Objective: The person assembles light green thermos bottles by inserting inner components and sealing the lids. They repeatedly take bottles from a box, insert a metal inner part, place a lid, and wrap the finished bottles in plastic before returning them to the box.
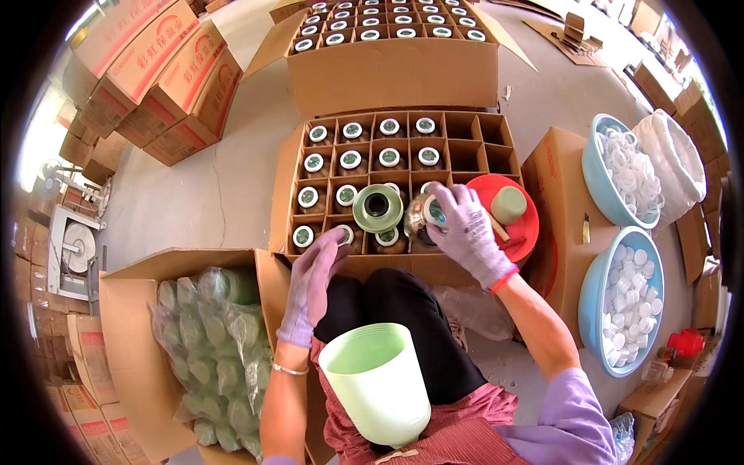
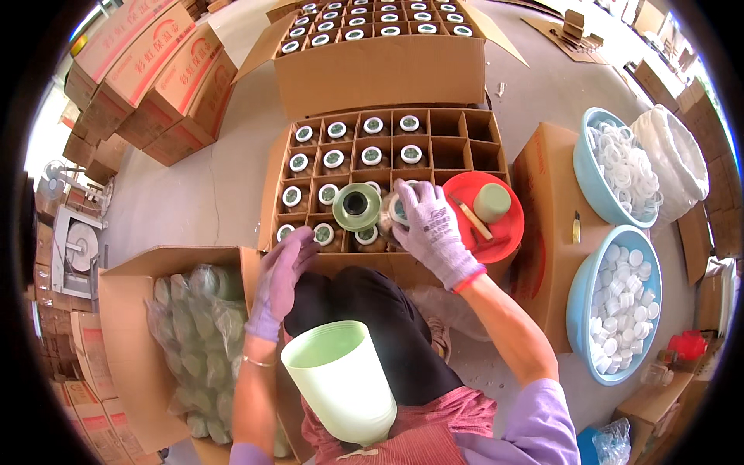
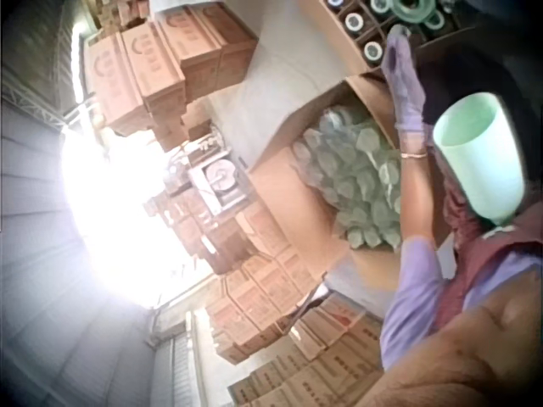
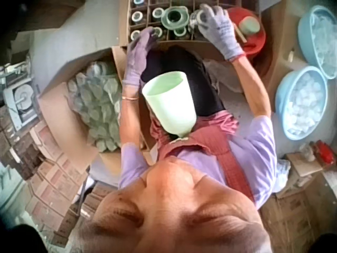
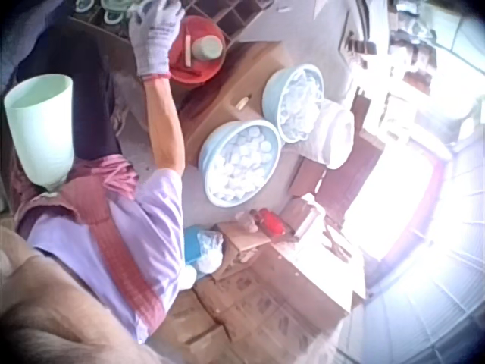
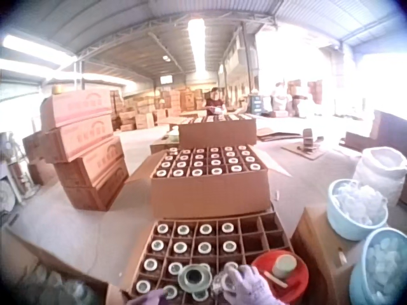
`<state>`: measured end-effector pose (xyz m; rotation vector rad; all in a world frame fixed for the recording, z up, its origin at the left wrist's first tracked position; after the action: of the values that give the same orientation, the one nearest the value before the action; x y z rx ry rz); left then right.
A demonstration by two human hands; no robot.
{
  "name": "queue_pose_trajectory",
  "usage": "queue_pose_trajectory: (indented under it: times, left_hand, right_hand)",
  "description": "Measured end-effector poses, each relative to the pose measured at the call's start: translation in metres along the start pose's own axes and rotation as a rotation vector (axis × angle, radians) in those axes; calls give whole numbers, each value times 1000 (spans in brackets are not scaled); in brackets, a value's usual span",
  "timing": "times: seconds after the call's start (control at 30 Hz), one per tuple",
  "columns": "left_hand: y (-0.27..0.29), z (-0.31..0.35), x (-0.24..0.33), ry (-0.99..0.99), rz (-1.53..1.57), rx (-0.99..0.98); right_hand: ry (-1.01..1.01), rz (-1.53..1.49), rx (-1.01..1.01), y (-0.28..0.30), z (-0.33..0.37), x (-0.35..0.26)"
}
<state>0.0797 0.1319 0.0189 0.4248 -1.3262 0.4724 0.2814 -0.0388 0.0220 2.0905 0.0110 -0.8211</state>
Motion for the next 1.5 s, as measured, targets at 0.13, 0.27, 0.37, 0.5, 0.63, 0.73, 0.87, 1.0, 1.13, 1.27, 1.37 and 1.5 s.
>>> queue_pose_trajectory:
  times: [0.13,0.27,0.37,0.5,0.63,0.73,0.87,1.0,1.13,1.27,1.37,1.5]
  left_hand:
    - [-7,-26,-22,86,463,-354]
    - [-51,-20,33,144,742,-450]
    - [-45,-10,27,176,835,-400]
    - [-6,0,5,85,656,-138]
    - [25,15,-2,-37,228,-149]
    - [36,40,6,-117,-92,-122]
    - [37,128,-3,1,-146,-88]
    - [60,223,-45,182,-1,215]
    - [96,285,-142,220,187,222]
    - [102,312,-166,277,589,209]
    - [96,317,-172,338,647,277]
    - [83,294,-178,374,694,251]
  right_hand:
    - [195,-261,98,68,-20,-72]
    - [329,-253,241,59,-2,-89]
    - [302,-397,281,26,13,-88]
    - [199,-1193,-163,15,41,-87]
    - [97,-1082,-261,22,81,-79]
    - [17,-1029,-246,30,130,-74]
    - [32,-927,-296,53,228,-91]
    - [129,-1007,-522,38,264,-130]
    - [308,-1036,-496,14,228,-150]
    - [19,-1341,-429,-8,173,-180]
    - [-218,-1831,-604,-17,143,-194]
    - [235,-1418,-506,-24,122,-205]
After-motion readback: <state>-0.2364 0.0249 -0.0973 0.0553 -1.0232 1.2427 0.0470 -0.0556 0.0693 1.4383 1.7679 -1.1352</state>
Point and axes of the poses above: each hand's wrist, its own z-axis away from the middle knuckle, its own y-axis out of the back of the hand, x = y × z, the point moved 4 cm from there along -z, towards the middle knuckle, and after that the axes turned 13 degrees about -z, right-handed, at the moved point
